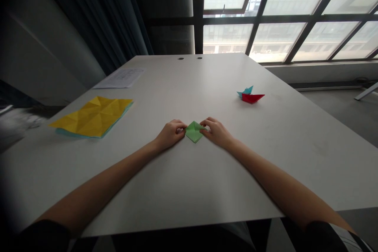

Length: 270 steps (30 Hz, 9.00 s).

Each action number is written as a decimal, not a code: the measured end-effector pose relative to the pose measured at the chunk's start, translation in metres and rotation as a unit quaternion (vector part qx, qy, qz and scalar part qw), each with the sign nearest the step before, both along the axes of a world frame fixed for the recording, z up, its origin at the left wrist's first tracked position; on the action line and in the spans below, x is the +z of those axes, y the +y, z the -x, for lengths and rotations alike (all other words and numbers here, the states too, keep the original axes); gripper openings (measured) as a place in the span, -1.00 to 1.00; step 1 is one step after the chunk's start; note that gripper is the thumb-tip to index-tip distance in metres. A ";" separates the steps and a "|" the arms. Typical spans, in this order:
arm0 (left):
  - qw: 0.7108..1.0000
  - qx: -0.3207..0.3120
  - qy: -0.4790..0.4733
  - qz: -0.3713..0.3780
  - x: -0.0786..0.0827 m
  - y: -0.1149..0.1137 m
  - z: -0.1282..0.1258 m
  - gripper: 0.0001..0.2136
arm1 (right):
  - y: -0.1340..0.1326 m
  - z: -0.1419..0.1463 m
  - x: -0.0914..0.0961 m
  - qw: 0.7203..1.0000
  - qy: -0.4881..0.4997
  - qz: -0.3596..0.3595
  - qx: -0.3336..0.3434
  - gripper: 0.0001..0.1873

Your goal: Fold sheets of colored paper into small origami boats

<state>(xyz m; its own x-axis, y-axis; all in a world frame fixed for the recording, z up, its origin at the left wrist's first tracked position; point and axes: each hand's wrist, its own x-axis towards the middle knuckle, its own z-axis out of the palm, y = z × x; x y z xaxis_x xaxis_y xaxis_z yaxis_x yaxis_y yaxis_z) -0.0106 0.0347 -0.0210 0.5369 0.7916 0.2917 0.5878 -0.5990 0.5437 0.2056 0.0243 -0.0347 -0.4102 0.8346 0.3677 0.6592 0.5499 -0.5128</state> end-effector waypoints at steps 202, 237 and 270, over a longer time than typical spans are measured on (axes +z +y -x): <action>0.905 -0.062 -0.315 0.281 -0.006 -0.022 -0.014 -0.62 | -0.014 0.024 0.011 0.908 0.362 0.207 -0.038 -0.68; 0.980 -0.011 -0.167 0.105 -0.001 -0.017 -0.005 -0.82 | -0.021 0.020 0.011 0.997 0.051 0.052 -0.002 -0.85; 0.946 -0.047 -0.251 0.197 0.002 -0.021 -0.006 -0.65 | -0.013 0.025 0.007 0.898 0.382 0.218 -0.007 -0.72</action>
<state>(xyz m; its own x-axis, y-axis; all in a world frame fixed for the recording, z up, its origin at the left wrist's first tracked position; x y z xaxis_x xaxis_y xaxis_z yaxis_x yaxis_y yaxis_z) -0.0051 0.0139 -0.0188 0.4824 0.8478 0.2203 0.1499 -0.3277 0.9328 0.1811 0.0113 -0.0273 -0.1657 0.9704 0.1756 0.0277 0.1826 -0.9828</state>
